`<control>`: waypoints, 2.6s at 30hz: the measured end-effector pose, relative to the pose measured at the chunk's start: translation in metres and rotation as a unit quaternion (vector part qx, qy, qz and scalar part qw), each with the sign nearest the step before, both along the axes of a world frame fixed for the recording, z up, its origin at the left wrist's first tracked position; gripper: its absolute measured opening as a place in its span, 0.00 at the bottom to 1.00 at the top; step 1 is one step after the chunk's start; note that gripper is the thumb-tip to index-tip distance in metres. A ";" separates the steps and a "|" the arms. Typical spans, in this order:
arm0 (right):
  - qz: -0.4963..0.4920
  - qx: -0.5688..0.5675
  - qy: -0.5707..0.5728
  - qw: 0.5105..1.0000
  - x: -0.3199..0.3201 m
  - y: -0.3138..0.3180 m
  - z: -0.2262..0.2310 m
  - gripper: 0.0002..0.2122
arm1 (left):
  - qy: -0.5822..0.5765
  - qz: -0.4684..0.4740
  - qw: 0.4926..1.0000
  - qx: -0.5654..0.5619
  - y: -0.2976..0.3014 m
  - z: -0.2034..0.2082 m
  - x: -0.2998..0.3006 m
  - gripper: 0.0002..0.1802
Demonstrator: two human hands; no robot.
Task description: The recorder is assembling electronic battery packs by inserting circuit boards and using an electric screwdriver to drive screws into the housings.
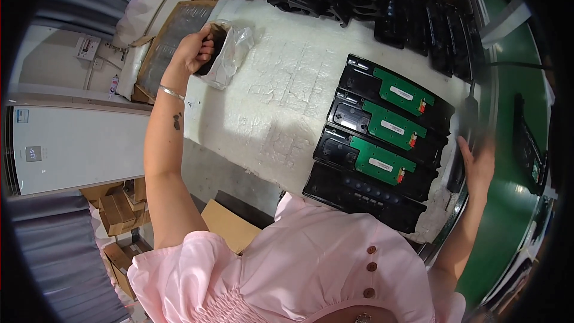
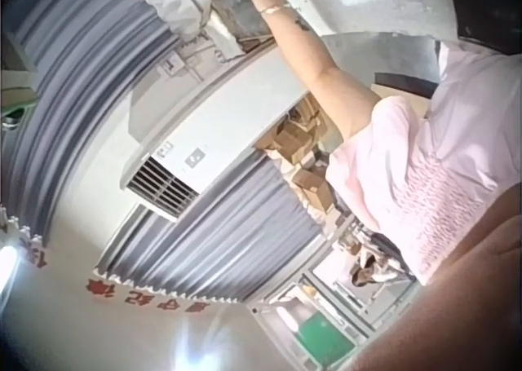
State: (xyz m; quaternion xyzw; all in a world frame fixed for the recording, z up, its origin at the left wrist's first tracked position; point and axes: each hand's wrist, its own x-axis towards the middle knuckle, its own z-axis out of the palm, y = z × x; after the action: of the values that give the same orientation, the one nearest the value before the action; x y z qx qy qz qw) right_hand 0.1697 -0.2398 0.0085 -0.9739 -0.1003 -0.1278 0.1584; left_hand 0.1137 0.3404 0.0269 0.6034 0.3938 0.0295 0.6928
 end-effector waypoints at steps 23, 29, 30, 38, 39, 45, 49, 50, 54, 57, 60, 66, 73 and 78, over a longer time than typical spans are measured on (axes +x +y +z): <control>0.119 0.607 0.024 0.786 -0.005 0.003 0.050 0.18 | -0.428 0.040 0.715 -0.552 0.050 -0.053 0.008 0.07; 0.174 0.590 0.054 0.786 -0.009 0.002 0.039 0.21 | -0.362 0.000 0.772 -0.523 -0.062 -0.050 0.033 0.17; 0.180 0.600 0.052 0.778 -0.010 0.003 0.041 0.21 | -0.342 -0.011 0.760 -0.552 -0.092 -0.050 0.035 0.16; 0.183 0.694 -0.065 0.693 -0.035 0.024 0.103 0.10 | -0.121 -0.160 0.766 -0.611 -0.278 -0.022 0.025 0.12; 0.237 0.713 -0.044 0.658 -0.041 0.029 0.113 0.11 | -0.100 -0.162 0.760 -0.622 -0.291 -0.018 0.023 0.12; 0.413 0.654 -0.009 0.634 -0.067 0.042 0.139 0.13 | -0.106 -0.215 0.787 -0.568 -0.324 -0.019 0.022 0.14; 0.388 0.644 -0.034 0.659 -0.063 0.048 0.125 0.14 | -0.175 -0.291 0.756 -0.559 -0.315 -0.033 0.019 0.20; 0.385 0.645 -0.033 0.660 -0.062 0.051 0.123 0.14 | -0.172 -0.290 0.756 -0.560 -0.310 -0.042 0.023 0.20; 0.353 0.664 -0.028 0.659 -0.063 0.058 0.120 0.12 | -0.275 -0.440 0.739 -0.431 -0.328 -0.030 0.011 0.26; 0.349 0.662 -0.077 0.659 -0.062 0.065 0.119 0.14 | -0.277 -0.420 0.848 -0.167 -0.338 -0.009 0.000 0.22; 0.347 0.627 -0.108 0.689 -0.062 0.064 0.113 0.14 | -0.197 -0.340 0.860 -0.325 -0.350 0.014 -0.005 0.20; 0.386 0.607 -0.086 0.689 -0.045 0.076 0.103 0.14 | -0.179 -0.329 0.816 -0.440 -0.359 0.024 0.003 0.21; 0.297 0.632 -0.033 0.715 -0.014 0.083 0.103 0.14 | -0.011 -0.302 0.751 -0.587 -0.345 0.011 0.007 0.24; 0.207 0.711 0.038 0.671 0.031 0.134 0.082 0.09 | -0.071 -0.291 0.804 -0.514 -0.326 -0.013 -0.007 0.18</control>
State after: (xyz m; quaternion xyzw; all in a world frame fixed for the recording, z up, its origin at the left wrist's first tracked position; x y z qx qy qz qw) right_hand 0.2005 -0.1063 0.0903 -0.5249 -0.1723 -0.0874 0.8290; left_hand 0.1065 0.0147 0.0135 0.2411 0.1068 -0.3375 0.9036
